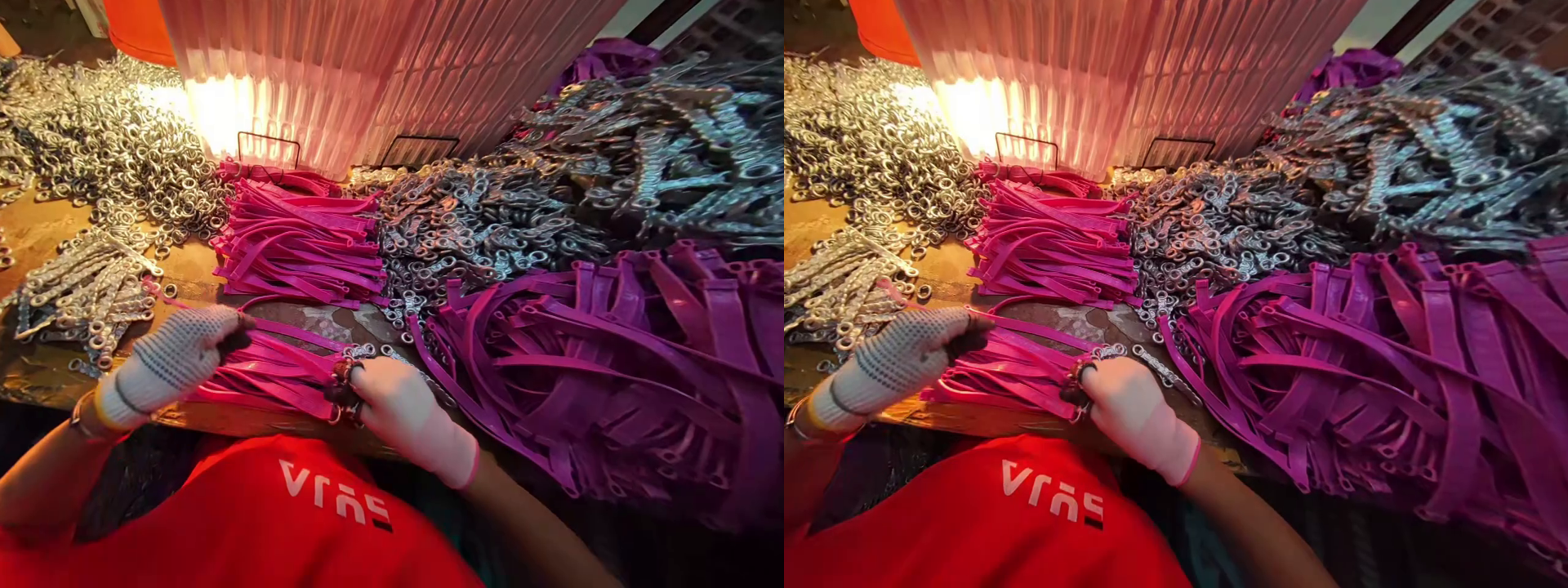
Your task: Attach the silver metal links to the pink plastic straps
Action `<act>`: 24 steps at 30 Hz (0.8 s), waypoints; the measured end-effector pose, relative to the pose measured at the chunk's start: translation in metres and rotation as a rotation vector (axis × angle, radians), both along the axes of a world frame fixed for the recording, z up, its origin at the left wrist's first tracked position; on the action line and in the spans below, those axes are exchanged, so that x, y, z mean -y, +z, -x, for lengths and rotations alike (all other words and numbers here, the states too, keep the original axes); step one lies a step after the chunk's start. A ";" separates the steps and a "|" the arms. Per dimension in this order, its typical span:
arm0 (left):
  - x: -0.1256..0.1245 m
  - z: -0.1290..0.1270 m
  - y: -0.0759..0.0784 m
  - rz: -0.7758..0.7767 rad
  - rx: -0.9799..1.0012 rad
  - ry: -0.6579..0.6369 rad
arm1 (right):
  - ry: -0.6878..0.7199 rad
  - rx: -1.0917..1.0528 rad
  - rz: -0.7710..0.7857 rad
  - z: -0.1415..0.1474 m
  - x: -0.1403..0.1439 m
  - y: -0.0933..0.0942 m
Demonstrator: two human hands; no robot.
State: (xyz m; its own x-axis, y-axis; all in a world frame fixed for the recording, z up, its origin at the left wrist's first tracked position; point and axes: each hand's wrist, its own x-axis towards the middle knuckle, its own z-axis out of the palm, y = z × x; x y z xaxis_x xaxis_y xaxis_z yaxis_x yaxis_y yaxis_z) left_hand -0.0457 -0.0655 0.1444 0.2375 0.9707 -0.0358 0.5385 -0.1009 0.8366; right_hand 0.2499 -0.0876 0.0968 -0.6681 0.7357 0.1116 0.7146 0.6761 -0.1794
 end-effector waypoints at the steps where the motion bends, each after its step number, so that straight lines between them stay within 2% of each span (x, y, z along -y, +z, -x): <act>1: -0.003 0.002 -0.002 0.008 -0.008 0.027 | -0.042 0.004 0.036 -0.008 -0.007 -0.004; 3: -0.006 -0.003 -0.009 0.114 0.039 0.073 | -0.180 0.045 0.049 -0.023 -0.025 -0.013; 6: -0.009 -0.026 -0.025 0.477 0.454 0.238 | -0.434 0.260 -0.005 -0.038 -0.056 -0.029; 9: -0.017 -0.049 -0.037 0.851 0.889 0.300 | -0.538 0.434 -0.030 -0.036 -0.078 -0.043; 12: -0.025 -0.063 -0.042 1.092 1.076 0.255 | -0.591 0.444 -0.054 -0.028 -0.085 -0.052; 14: -0.026 -0.068 -0.043 1.129 1.090 0.257 | -0.629 0.451 -0.047 -0.024 -0.085 -0.052; 16: -0.024 -0.072 -0.044 1.093 1.045 0.256 | -0.674 0.464 0.002 -0.022 -0.087 -0.050; 19: -0.021 -0.078 -0.049 1.015 0.976 0.216 | -0.752 0.453 0.147 -0.021 -0.092 -0.043; 22: -0.019 -0.078 -0.055 1.022 0.973 0.175 | -0.790 0.465 0.277 -0.023 -0.091 -0.032; 24: -0.018 -0.074 -0.059 1.080 1.030 0.115 | -0.785 0.483 0.251 -0.028 -0.085 -0.022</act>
